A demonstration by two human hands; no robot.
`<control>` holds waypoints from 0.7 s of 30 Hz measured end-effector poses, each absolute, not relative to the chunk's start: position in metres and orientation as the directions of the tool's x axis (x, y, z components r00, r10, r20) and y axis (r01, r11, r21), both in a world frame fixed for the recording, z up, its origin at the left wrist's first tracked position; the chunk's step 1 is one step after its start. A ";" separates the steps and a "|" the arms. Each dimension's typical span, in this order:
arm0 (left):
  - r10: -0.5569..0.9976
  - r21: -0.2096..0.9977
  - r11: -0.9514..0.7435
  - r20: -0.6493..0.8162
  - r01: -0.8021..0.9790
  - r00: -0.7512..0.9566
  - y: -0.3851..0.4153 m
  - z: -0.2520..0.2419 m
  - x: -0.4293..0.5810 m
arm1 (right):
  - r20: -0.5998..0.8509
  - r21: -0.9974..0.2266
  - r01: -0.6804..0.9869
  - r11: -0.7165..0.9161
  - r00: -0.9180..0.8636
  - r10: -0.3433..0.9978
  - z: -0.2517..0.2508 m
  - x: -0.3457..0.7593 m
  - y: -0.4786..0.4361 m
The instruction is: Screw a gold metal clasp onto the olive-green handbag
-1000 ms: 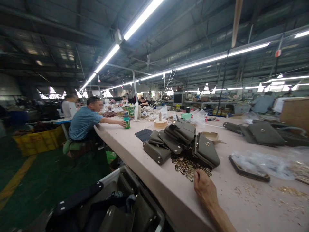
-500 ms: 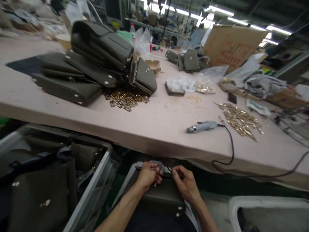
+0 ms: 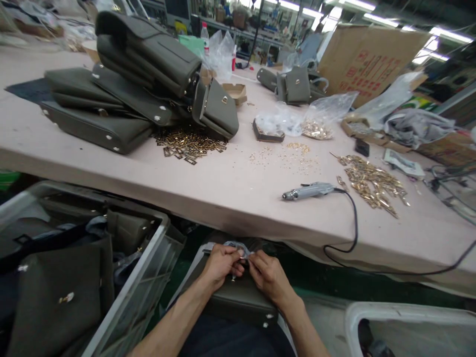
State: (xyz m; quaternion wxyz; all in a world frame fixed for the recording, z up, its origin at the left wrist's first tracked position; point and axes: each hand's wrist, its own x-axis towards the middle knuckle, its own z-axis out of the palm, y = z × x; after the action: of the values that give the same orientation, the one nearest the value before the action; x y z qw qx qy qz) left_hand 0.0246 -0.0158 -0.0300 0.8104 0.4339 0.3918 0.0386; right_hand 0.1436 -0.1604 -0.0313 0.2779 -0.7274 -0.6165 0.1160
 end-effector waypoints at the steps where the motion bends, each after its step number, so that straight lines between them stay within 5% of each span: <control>1: 0.406 0.744 0.606 -0.593 0.281 0.696 -0.016 -0.030 0.024 | 0.181 -0.573 0.817 -0.072 0.211 0.960 -0.030 0.144 -0.161; 5: 0.419 0.764 0.580 -0.576 0.282 0.702 -0.016 -0.033 0.022 | 0.171 -0.734 0.671 -0.106 0.333 0.927 -0.019 0.139 -0.158; 13: 0.439 0.789 0.529 -0.569 0.312 0.695 -0.018 -0.033 0.024 | -0.165 -0.894 0.216 -0.392 0.655 0.738 -0.020 0.131 -0.143; 17: 0.445 0.790 0.524 -0.572 0.318 0.690 -0.019 -0.035 0.024 | -0.031 -0.921 0.225 -0.319 0.772 0.635 0.023 0.141 -0.147; 21: 0.450 0.794 0.515 -0.571 0.323 0.687 -0.020 -0.038 0.025 | 0.310 -0.934 0.356 -0.025 0.843 0.440 0.124 0.146 -0.160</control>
State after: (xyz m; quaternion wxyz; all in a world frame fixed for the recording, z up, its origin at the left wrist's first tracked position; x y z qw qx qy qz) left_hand 0.0248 -0.0198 -0.0379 0.7763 0.4907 0.3937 0.0409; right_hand 0.1458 -0.1600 0.1237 0.6405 -0.7150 -0.2782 0.0325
